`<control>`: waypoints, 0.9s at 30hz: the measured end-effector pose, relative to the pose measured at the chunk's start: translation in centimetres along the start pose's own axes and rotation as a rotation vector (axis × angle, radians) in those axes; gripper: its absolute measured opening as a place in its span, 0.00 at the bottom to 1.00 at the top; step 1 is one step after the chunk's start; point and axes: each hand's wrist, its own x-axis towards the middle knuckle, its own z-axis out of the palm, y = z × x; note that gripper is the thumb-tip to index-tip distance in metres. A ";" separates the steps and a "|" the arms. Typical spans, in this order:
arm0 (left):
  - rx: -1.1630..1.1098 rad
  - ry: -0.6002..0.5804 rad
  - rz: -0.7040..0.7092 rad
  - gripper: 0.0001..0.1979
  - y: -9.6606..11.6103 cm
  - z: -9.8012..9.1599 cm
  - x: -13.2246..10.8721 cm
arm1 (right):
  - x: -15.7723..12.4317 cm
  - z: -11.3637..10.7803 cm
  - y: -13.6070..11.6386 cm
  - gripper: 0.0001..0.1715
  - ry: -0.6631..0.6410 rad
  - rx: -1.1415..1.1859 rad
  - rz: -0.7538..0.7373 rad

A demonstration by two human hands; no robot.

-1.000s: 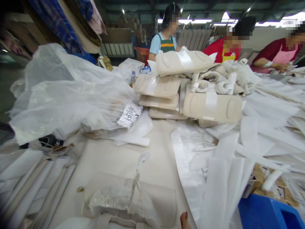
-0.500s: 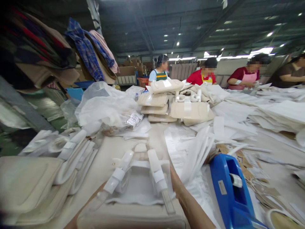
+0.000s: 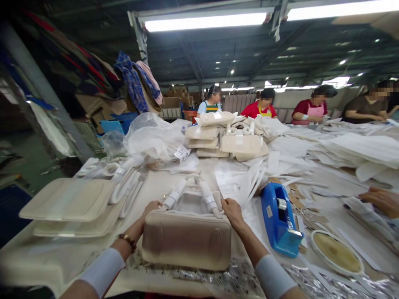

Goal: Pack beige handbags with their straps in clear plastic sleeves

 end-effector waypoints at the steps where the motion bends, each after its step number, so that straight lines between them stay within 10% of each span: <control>1: -0.027 0.001 -0.010 0.15 -0.2 -0.5 -0.1 | -1.0 -0.6 -0.3 0.23 -0.002 0.018 -0.028; 10: -0.348 -0.141 0.382 0.32 -0.6 -2.9 -7.8 | -8.7 -1.4 -0.2 0.29 -0.108 0.379 -0.248; 27: -0.392 0.042 0.103 0.20 -1.7 1.4 -6.1 | -7.6 1.5 1.2 0.25 0.050 0.131 -0.082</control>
